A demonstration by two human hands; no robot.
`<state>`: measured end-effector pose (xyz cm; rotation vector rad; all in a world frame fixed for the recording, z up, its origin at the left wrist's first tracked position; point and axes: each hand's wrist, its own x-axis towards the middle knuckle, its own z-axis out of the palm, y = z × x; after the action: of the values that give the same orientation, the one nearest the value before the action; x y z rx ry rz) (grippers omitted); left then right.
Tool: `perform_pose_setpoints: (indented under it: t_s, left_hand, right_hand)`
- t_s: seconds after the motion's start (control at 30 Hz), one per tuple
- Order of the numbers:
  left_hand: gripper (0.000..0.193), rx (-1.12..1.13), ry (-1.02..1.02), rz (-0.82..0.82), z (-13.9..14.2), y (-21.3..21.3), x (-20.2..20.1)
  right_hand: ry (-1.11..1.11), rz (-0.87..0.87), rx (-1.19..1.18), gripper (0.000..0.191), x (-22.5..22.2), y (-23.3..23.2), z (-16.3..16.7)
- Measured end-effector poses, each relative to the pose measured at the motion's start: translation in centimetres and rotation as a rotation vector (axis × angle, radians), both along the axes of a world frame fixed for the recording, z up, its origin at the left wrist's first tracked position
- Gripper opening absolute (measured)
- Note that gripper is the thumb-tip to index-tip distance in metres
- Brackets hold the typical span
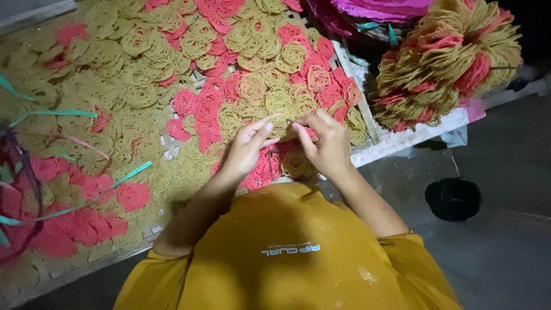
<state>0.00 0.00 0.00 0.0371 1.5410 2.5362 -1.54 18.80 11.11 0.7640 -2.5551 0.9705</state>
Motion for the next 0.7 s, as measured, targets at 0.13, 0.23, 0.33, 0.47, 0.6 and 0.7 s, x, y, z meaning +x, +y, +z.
perform_pose_setpoints:
  t_s: [0.13,0.23,0.33,0.47,0.6,0.7]
  left_hand:
    - [0.045,0.004,-0.011,0.000,0.2,-0.8,0.6]
    - [0.045,-0.002,0.005,0.001,0.1,-0.8,0.7]
    - [0.044,0.004,0.051,-0.028,0.4,-0.9,0.8]
    - [0.040,-0.056,0.159,-0.004,2.0,-2.1,1.2]
    - [0.026,-0.674,0.210,0.280,3.5,-2.1,3.1]
    - [0.021,-0.744,0.349,0.381,4.2,-1.5,3.9]
  right_hand:
    - [-0.017,-0.026,0.033,0.006,0.7,-1.1,0.5]
    - [0.000,-0.028,0.037,0.007,0.7,-1.4,0.5]
    - [0.031,-0.042,0.043,0.008,0.7,-1.8,0.0]
    - [-0.075,-0.063,-0.019,0.010,0.9,-2.5,-1.6]
    - [-0.316,0.089,-0.259,0.014,0.7,-2.9,-4.3]
    - [-0.519,0.178,-0.407,0.025,0.3,-3.4,-5.8]
